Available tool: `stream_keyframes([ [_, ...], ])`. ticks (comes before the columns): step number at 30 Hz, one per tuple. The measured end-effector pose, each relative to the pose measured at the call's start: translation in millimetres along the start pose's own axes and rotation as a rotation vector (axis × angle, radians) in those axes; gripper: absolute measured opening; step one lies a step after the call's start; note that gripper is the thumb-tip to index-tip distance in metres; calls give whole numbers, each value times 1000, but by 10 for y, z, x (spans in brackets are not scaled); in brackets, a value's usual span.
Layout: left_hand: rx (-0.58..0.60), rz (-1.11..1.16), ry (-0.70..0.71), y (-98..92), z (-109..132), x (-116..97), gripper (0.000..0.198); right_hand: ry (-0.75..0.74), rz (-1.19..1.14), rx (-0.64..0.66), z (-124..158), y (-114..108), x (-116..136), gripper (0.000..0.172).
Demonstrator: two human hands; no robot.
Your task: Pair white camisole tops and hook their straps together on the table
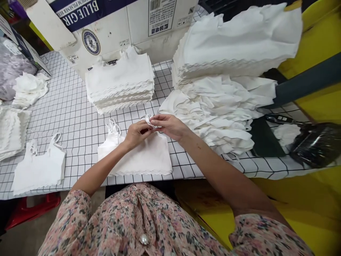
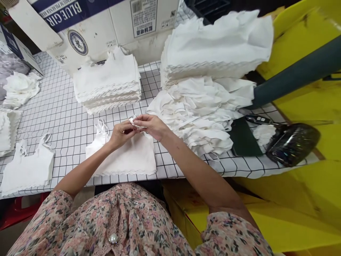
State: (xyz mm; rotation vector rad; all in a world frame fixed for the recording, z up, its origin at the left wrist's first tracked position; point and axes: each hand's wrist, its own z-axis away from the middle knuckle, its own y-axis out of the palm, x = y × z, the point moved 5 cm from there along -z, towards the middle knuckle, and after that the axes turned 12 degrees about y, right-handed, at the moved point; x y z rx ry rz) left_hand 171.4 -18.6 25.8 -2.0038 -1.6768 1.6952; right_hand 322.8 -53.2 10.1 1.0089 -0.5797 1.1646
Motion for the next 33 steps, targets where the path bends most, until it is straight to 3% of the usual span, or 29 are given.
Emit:
stream_keyframes([
  [3, -17, 74, -27, -33, 21, -4, 10, -90, 115, -40, 43, -93, 57, 39],
  [5, -29, 148, -68, -55, 31, 5, 13, -264, 368, -106, 97, -131, 128, 32],
  [8, 15, 225, -122, -58, 38, 6, 18, -514, 843, -75, 157, -60, 204, 45],
  [10, 67, 214, -128, -48, 37, -12, 18, -524, 1062, 28, 136, -13, 218, 40],
  [12, 105, 175, -125, -42, 34, -31, 17, -438, 1177, 103, 101, -18, 270, 17],
  [13, 115, 153, -125, -42, 34, -37, 17, -386, 1201, 131, 95, -35, 318, 10],
  [16, 119, 104, -139, -46, 40, -29, 15, -258, 1206, 162, 157, -120, 536, 28],
  [19, 103, 79, -183, -36, 48, 31, 12, -180, 1215, 99, 298, -274, 786, 46],
  [24, 60, 33, -261, 6, 30, 176, 13, -213, 1188, 59, 604, -533, 1039, 67],
  [26, 31, 7, -278, -8, 37, 184, 15, -275, 1190, 2, 732, -575, 1058, 61],
  [29, -82, 39, -290, -81, 104, 55, 9, -437, 1167, -199, 908, -509, 1004, 38],
  [31, -87, 264, -359, -48, 189, -95, 12, -559, 1184, -316, 994, -352, 882, 26],
  [33, 6, 638, -487, 101, 284, -280, 33, -654, 1278, -384, 1038, -126, 692, 24],
])
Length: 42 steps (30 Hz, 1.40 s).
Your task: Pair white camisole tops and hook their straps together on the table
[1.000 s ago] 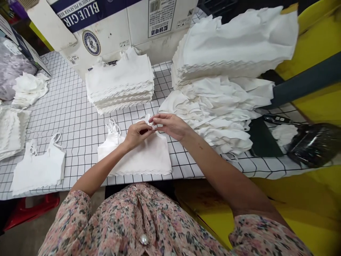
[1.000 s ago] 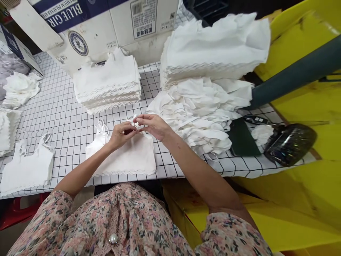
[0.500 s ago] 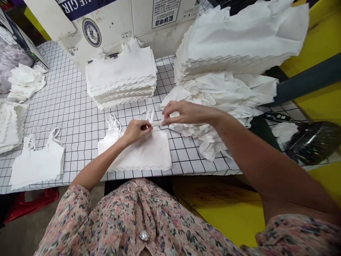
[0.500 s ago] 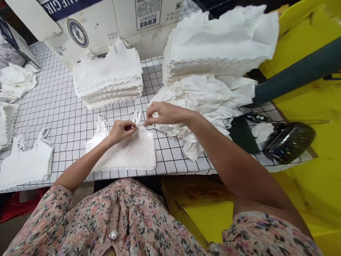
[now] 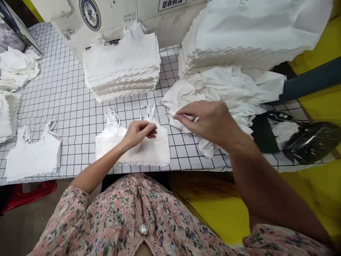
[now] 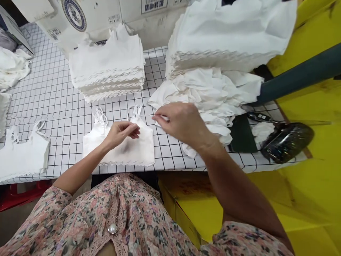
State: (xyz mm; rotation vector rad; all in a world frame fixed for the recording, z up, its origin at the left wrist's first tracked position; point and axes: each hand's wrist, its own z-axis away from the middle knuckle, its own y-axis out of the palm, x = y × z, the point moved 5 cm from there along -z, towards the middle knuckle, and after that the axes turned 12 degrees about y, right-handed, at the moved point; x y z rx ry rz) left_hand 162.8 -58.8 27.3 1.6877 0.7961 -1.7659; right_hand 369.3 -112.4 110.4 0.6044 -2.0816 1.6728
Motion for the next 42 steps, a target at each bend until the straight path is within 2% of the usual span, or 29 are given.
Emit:
stream_keyframes([
  [1, 56, 171, -87, 117, 65, 0, 42, -30, 73, -27, 68, 107, 102, 27],
  [3, 72, 418, -213, 282, 148, -3, 49, -74, 216, -51, 210, 326, 286, 35],
  [5, 1, 527, -264, 330, 164, 3, 42, -111, 275, -58, 358, 492, 421, 39],
  [8, -55, 576, -254, 289, 144, -10, 24, -145, 85, -84, 532, 545, 475, 31],
  [10, -28, 593, -231, 261, 139, -43, 21, -70, -116, -111, 560, 494, 376, 27],
  [12, 21, 560, -210, 254, 137, -79, 24, 57, -273, -81, 519, 488, 236, 21],
  [14, 45, 481, -179, 252, 130, -109, 27, 168, -392, 38, 449, 571, 147, 21],
  [17, 12, 457, -190, 240, 142, -109, 28, 307, -587, 198, 368, 743, 122, 27],
  [20, -18, 603, -294, 236, 247, -73, 29, 458, -773, 168, 333, 821, 94, 29],
  [23, -25, 660, -333, 225, 389, -51, 33, 527, -880, 77, 311, 831, 52, 30],
  [28, -156, 585, -332, 186, 489, 48, 30, 577, -984, 1, 277, 860, 17, 33],
  [33, -256, 510, -230, 145, 465, 69, 33, 570, -1008, 168, 354, 984, 44, 34],
  [36, -247, 399, -128, 82, 462, 46, 30, 523, -920, 164, 419, 1005, 46, 28],
  [39, -221, 78, 56, -64, 456, 17, 20, 492, -865, 108, 420, 979, 25, 18],
  [42, -204, -482, 241, -203, 452, 0, 14, 427, -796, 50, 345, 929, -2, 11],
])
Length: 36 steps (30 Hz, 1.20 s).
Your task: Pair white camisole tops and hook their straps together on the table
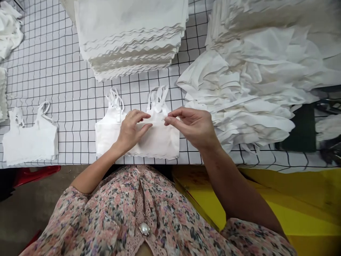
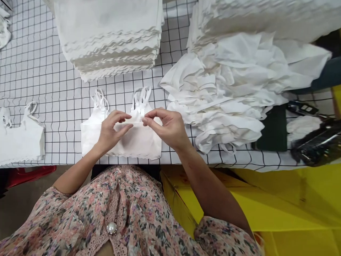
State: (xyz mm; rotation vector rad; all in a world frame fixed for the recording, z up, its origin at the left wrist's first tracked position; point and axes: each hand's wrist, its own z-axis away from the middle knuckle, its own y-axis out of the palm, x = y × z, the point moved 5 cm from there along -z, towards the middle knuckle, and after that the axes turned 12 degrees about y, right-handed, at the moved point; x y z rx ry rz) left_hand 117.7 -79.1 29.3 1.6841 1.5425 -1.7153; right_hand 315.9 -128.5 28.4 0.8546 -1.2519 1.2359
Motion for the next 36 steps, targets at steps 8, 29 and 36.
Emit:
stream_keyframes([
  [8, 227, -403, -96, 124, 0, 180, 18, -259, 342, -55, -137, 83, -27, 11],
  [29, 219, -303, -2, 153, 27, 209, 11, -307, 503, 204, -192, 171, -169, 18],
  [36, 254, -322, -9, 167, 28, 224, 10, -304, 551, 245, -215, 184, -184, 19],
])
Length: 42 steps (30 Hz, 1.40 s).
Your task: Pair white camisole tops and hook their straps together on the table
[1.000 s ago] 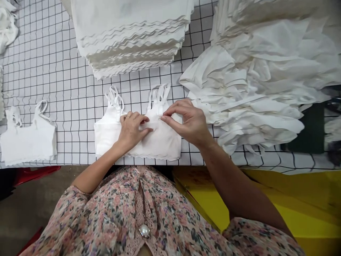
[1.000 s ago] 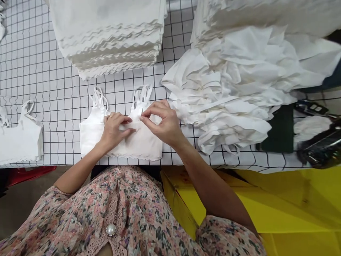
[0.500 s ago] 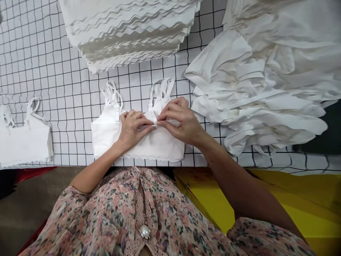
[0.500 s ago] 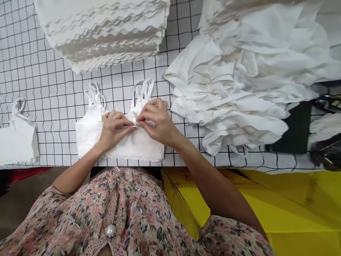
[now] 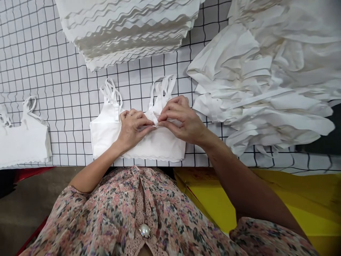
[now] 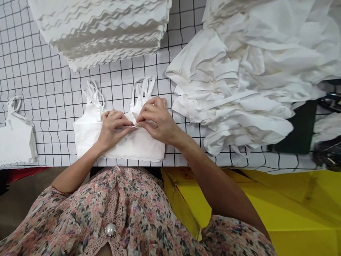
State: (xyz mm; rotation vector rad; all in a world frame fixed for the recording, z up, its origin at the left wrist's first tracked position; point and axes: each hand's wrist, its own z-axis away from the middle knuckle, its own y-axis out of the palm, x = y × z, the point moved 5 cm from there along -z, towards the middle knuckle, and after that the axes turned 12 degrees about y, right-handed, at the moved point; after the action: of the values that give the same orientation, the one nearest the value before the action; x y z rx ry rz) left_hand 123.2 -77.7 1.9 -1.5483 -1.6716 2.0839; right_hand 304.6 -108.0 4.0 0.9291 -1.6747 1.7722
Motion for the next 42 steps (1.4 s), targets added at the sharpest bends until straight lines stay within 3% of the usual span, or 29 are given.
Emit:
stream_keyframes([
  [16, 32, 33, -22, -4, -24, -30, 11, -50, 179, -39, 6, -4, 140, 21],
  [42, 36, 37, -3, 18, -21, -31, 10, -17, 143, 53, -20, -15, 104, 20],
])
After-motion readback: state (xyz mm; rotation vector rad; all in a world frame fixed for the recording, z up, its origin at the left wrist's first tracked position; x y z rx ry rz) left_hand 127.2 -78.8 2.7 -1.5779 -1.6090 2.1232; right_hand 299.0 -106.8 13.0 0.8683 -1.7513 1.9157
